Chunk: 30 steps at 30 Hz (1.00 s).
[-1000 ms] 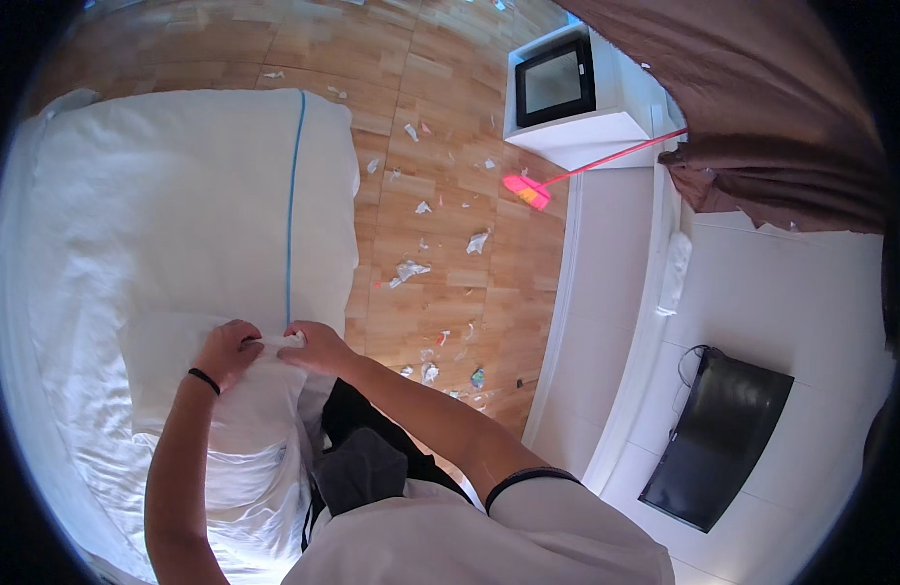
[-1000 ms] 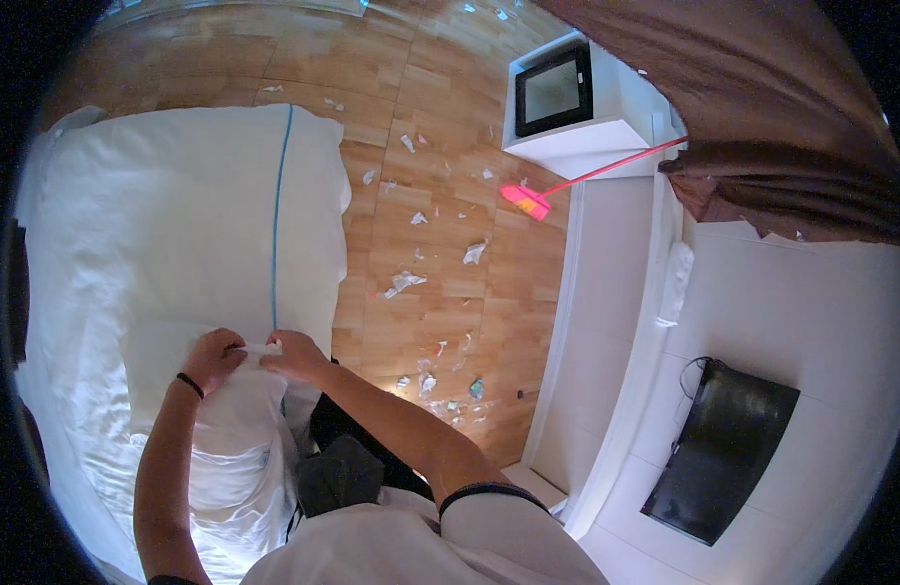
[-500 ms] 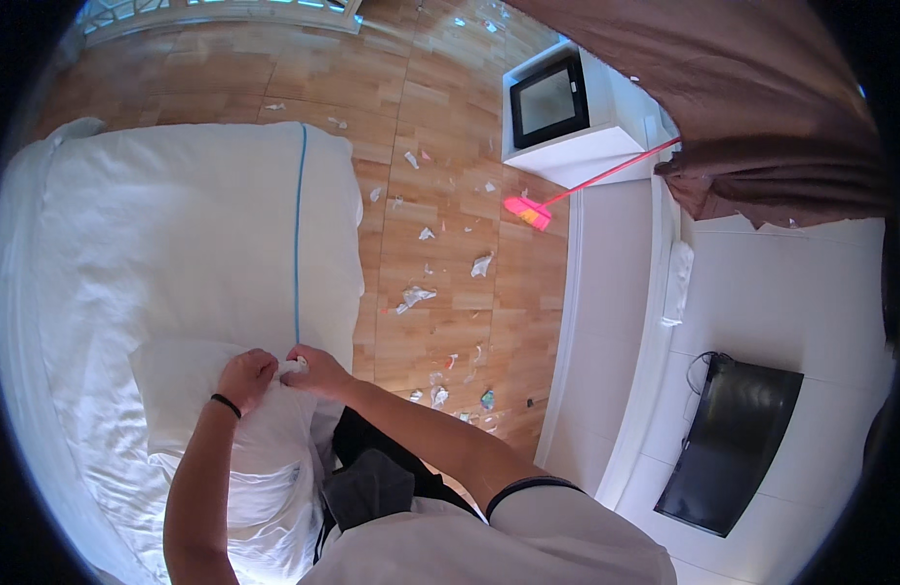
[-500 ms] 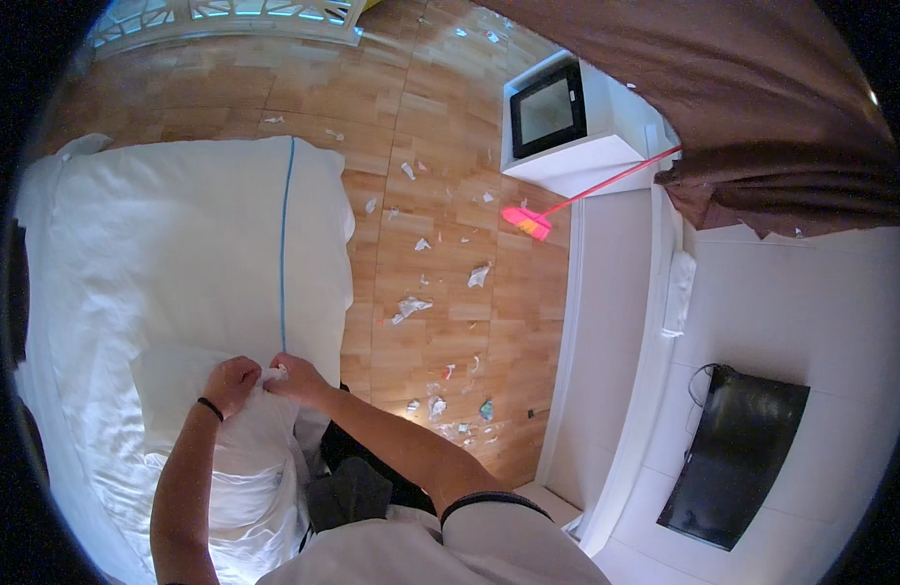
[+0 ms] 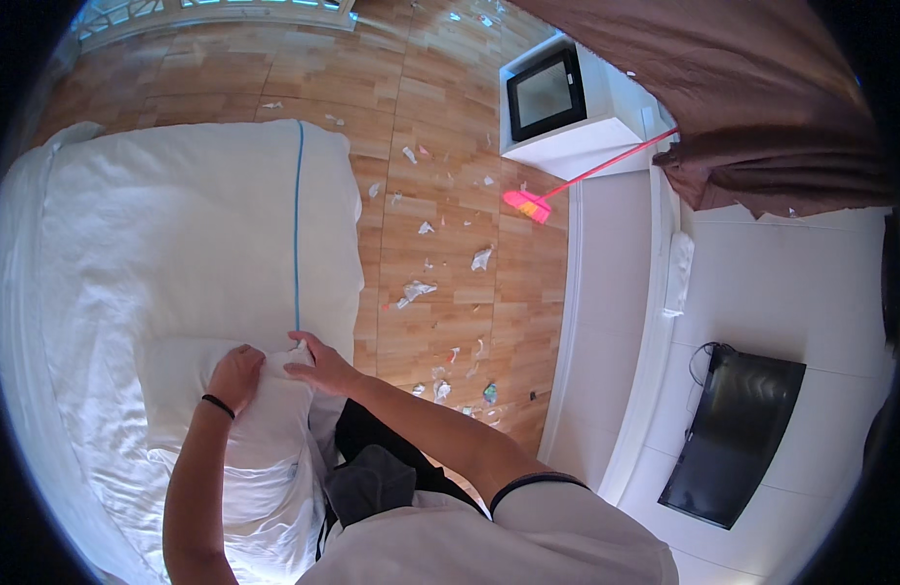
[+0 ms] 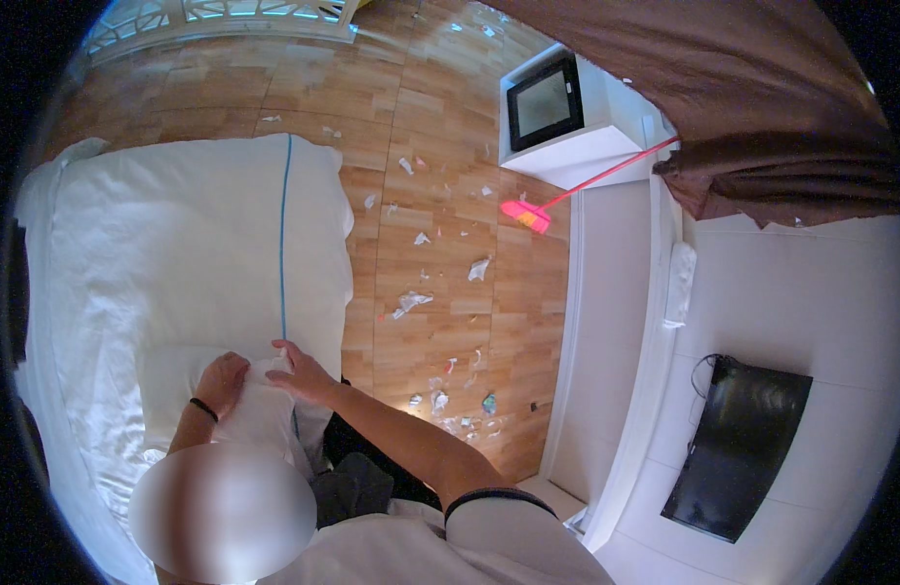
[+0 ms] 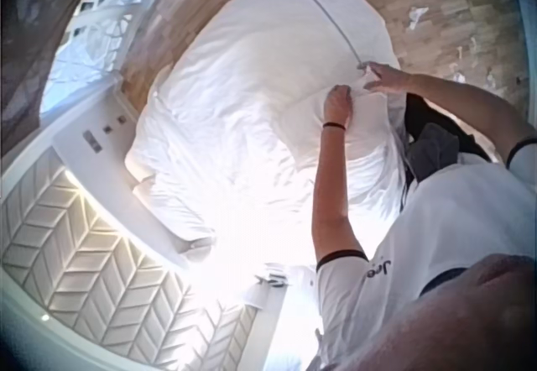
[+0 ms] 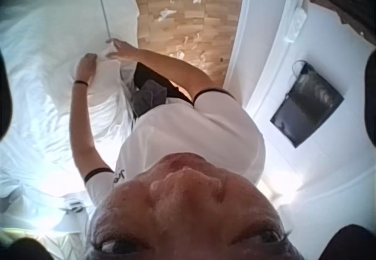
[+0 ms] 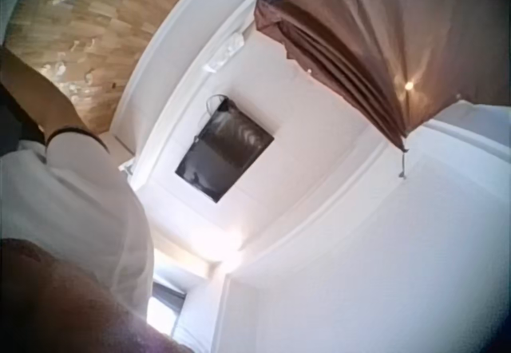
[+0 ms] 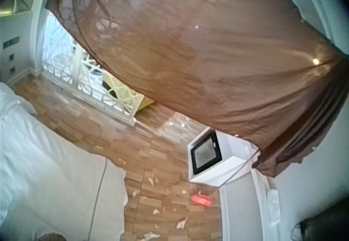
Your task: The person inserts a pillow into a pillowcase on a bed. They align the corners, push the pillow inside, and smooth the case before placing the finished pillow on the bed.
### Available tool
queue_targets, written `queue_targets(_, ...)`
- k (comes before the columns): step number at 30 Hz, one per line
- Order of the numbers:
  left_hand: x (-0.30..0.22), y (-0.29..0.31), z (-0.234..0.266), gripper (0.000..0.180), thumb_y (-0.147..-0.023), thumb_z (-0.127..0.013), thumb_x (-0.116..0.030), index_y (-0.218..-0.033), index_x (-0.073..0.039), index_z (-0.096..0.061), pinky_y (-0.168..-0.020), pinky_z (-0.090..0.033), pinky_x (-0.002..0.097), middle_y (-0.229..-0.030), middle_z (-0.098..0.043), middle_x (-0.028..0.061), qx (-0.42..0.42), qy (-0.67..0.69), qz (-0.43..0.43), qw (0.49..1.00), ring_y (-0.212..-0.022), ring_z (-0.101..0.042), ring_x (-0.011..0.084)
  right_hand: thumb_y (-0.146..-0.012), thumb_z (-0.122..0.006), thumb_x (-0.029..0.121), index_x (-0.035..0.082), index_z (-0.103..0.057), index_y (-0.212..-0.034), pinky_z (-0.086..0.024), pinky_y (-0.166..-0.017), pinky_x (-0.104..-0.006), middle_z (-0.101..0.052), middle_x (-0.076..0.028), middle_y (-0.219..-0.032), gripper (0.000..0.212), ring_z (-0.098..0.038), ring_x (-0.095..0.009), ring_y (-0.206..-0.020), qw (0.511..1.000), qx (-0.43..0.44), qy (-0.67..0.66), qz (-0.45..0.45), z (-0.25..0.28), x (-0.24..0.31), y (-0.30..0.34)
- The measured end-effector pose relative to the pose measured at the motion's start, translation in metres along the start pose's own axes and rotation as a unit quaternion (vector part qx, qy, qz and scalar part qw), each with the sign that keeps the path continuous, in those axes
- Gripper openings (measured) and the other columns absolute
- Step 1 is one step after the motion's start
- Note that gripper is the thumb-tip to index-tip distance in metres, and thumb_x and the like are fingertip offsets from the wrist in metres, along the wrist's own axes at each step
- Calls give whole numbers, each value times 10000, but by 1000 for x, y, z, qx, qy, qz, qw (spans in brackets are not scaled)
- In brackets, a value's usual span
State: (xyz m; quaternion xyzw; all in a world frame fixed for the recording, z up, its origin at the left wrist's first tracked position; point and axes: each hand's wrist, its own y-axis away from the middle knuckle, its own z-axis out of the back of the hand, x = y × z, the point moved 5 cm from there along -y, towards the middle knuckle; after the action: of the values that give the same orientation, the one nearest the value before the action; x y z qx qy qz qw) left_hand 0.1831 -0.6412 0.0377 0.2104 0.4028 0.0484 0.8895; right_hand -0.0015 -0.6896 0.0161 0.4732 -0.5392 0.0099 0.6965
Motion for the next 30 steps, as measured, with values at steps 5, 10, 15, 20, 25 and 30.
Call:
queue_targets(5,0,-2,3,149,-903,-522,-81,-916,-18,-657,-855,-492,454,-957,-651,182,-28,46,24,998,-960,-605,383,-836,-761,296,6,-552,-1257,-497,-842,-294,-668,-103,-1050,553,-628,-175,-932,995,-18,62,-78,15,-5,6)
queue_targets(10,14,2,-6,161,-912,-492,-77,-969,-18,-630,-879,-476,477,-1018,-625,202,0,41,59,997,-992,-589,391,-799,-793,299,15,-581,-1235,-499,-891,-316,-680,-90,-1072,562,-631,-185,-985,1000,-5,6,-15,-13,-30,-11)
queue_targets(15,7,0,-4,205,-857,-451,-37,-1005,-26,-593,-911,-488,466,-1089,-595,188,22,-98,38,994,-1061,-581,378,-746,-785,213,-22,-611,-1138,-546,-800,-366,-701,-113,-1003,489,-662,-192,-895,993,-68,72,-71,-8,-41,-16)
queue_targets(20,2,14,18,169,-858,-481,-48,-982,-18,-592,-899,-498,450,-1073,-609,168,-1,-114,61,992,-1052,-590,355,-805,-729,210,-24,-645,-1078,-518,-797,-326,-703,-100,-974,369,-643,-182,-871,999,-27,14,-31,-8,6,2)
queue_targets(25,-10,16,20,190,-836,-535,-28,-1015,-33,-599,-889,-504,433,-1045,-613,141,20,-120,105,987,-1058,-587,339,-805,-754,267,-5,-639,-1082,-512,-798,-316,-691,-103,-983,406,-643,-191,-886,998,-53,-30,-8,-5,-8,2)
queue_targets(30,-25,11,10,379,-833,-551,-24,-1208,-74,-585,-977,-454,422,-1124,-623,127,32,-67,-30,997,-1133,-563,318,-751,-803,303,18,-637,-1046,-508,-787,-301,-678,-86,-986,442,-633,-170,-892,994,-58,-92,-14,-2,0,-5)
